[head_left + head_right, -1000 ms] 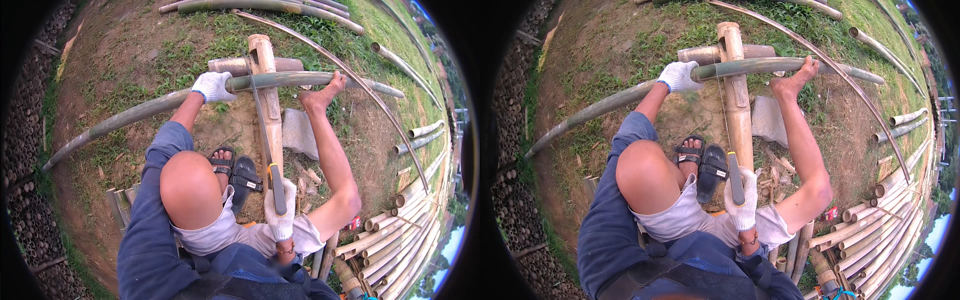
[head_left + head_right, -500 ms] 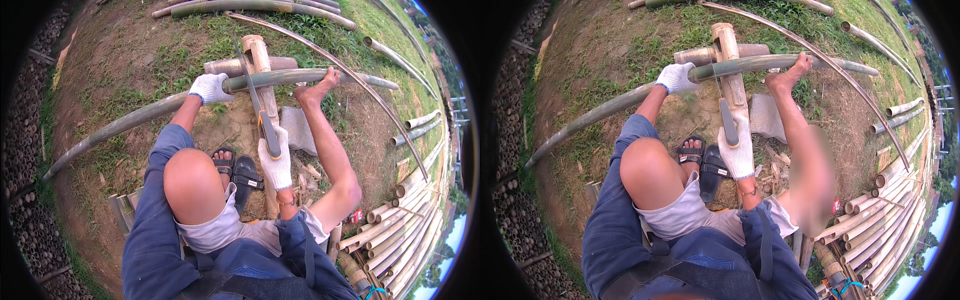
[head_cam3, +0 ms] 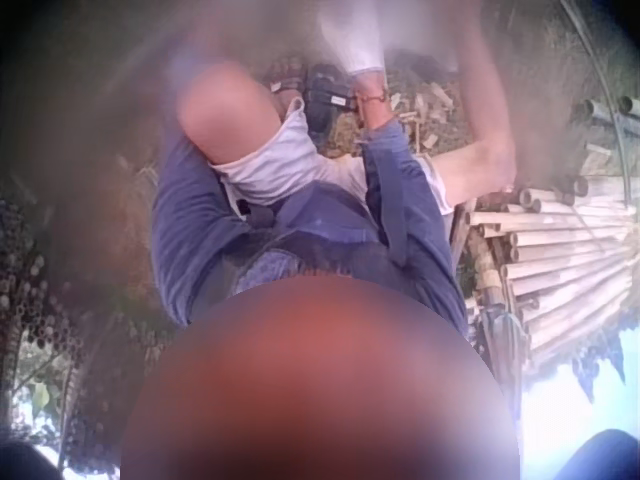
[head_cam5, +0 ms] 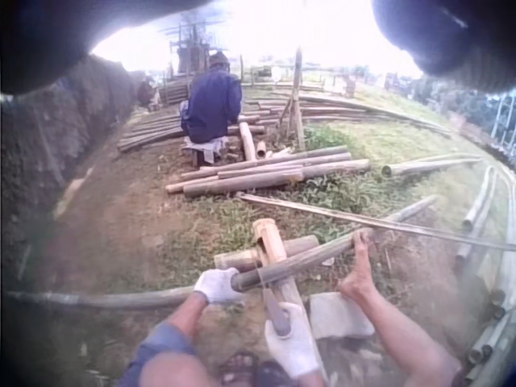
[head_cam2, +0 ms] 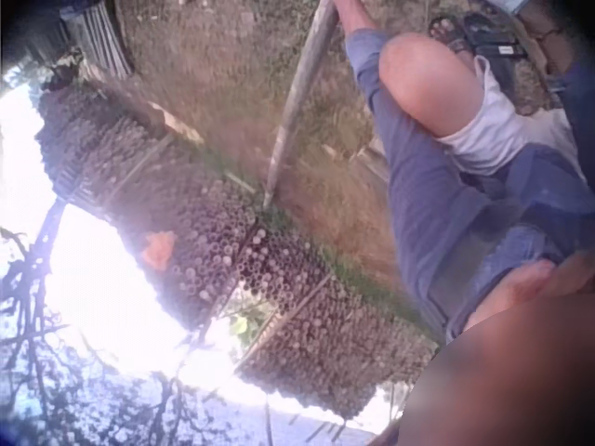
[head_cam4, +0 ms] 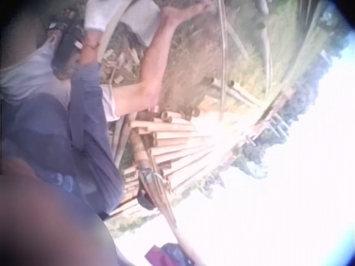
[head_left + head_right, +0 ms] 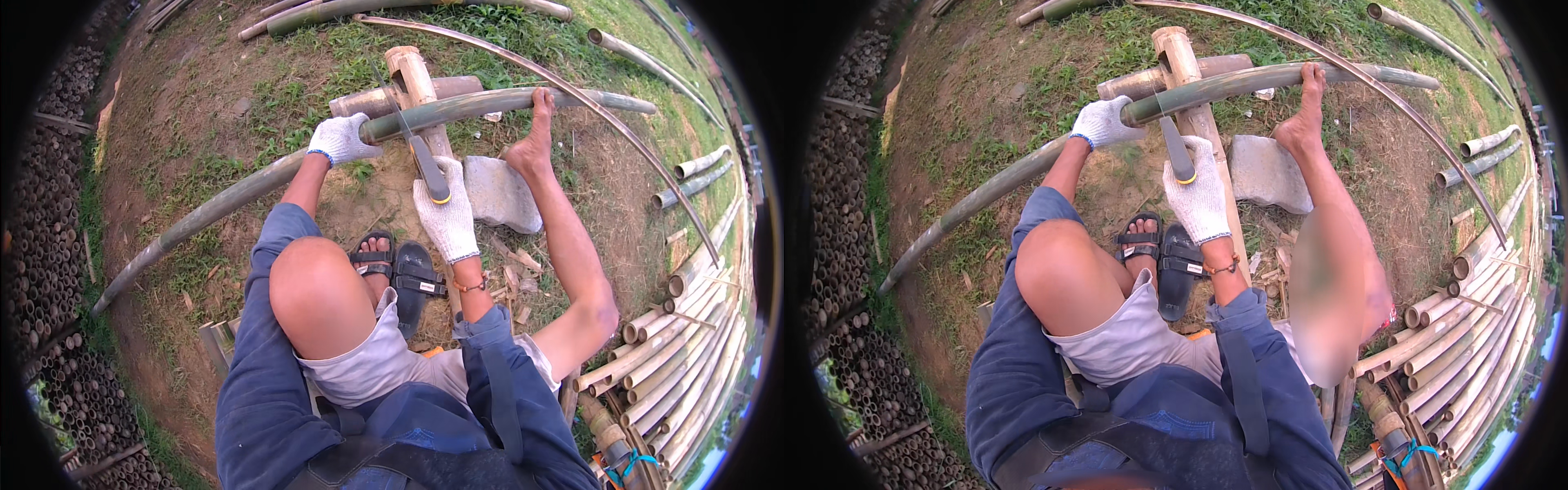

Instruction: The person uses a hand saw to cut bamboo poles that are resting on a makeshift wooden support. They repeatedly position the bamboo, saw through it, and then move the cut pieces aside.

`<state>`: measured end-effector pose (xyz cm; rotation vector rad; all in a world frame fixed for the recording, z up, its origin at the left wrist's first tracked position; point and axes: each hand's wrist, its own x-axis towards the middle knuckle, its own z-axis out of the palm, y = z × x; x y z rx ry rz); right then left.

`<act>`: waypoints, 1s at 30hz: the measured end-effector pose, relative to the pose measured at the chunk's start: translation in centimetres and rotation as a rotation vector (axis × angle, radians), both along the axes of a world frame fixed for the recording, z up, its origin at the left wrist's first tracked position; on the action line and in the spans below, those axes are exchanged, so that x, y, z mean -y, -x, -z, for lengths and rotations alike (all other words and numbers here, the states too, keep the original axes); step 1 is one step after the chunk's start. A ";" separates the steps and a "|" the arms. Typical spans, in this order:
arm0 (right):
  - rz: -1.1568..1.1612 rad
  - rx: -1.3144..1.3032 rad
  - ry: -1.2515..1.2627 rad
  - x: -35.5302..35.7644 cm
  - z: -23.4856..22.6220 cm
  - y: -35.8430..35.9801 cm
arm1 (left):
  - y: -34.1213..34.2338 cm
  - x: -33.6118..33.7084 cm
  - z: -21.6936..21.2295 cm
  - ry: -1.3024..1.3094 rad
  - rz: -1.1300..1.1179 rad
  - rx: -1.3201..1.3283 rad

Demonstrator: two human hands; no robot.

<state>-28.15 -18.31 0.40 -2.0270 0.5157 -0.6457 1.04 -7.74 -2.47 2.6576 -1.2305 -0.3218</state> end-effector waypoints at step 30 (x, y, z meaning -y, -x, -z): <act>0.112 -0.146 0.008 -4.3 -3.5 11.3 | -0.6 0.4 0.7 -0.016 0.010 -0.006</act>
